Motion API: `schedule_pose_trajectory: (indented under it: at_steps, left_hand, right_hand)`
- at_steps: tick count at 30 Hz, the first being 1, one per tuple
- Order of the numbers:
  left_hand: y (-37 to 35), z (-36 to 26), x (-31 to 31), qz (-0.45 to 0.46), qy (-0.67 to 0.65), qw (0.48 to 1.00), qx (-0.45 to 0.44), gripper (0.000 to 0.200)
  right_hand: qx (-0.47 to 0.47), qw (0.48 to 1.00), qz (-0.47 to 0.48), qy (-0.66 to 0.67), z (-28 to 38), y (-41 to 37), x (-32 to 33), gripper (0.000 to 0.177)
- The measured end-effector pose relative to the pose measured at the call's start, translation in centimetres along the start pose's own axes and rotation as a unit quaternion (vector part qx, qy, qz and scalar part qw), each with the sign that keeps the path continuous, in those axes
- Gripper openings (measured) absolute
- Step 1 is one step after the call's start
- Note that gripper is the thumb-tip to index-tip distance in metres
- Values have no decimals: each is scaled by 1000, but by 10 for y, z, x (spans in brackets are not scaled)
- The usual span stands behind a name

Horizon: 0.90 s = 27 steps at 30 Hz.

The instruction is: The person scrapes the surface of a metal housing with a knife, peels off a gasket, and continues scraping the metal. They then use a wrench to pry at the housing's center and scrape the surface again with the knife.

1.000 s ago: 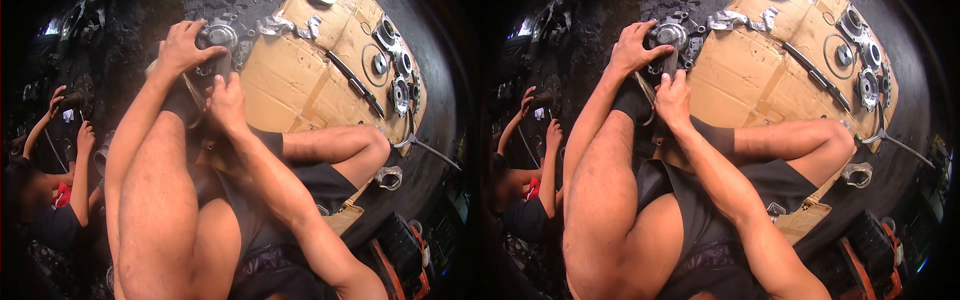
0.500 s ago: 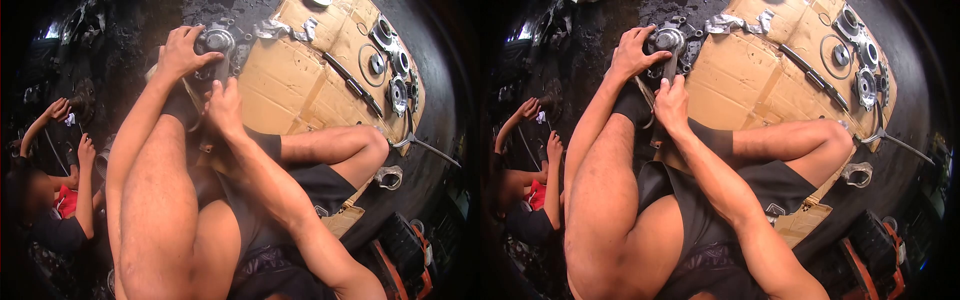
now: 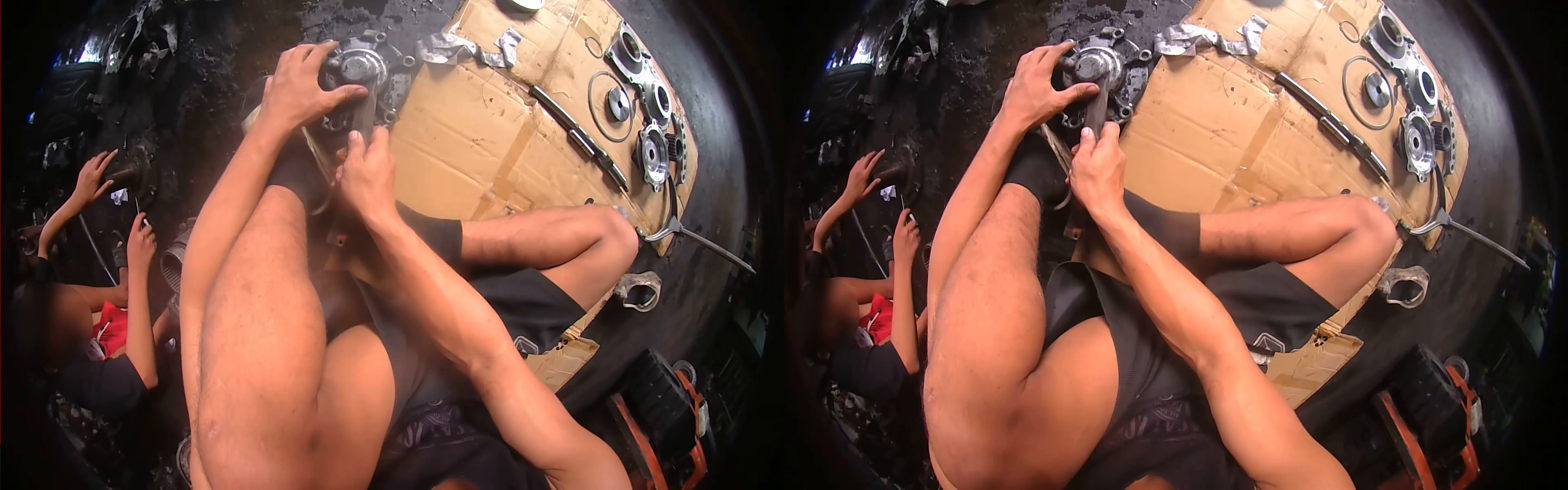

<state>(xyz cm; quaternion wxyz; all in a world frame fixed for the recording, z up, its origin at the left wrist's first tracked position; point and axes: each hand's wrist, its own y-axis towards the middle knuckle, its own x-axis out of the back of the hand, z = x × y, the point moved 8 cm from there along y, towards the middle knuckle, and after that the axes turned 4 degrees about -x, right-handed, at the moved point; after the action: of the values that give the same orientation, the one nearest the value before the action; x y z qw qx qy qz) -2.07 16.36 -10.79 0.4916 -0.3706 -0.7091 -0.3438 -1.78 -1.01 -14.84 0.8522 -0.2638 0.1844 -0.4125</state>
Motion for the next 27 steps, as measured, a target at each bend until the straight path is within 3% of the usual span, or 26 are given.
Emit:
schedule_pose_trajectory:
  at_steps: [4,7,17,22,27]
  left_hand:
    - [-1,-6,5,-5,8,1000,-6,85]
    - [0,-10,5,14,44,999,16,85]
    - [-1,-4,7,4,1,1000,12,90]
    - [1,5,9,-16,-115,993,-31,68]
    - [0,12,6,-17,-155,988,3,58]
  right_hand:
    - [42,999,-11,-29,2,1,1,20]
    - [3,1000,-19,-16,0,2,5,19]
    - [15,1000,-23,-4,9,12,19,21]
    - [3,999,-16,-28,11,23,29,21]
    - [-7,999,9,-46,11,26,27,21]
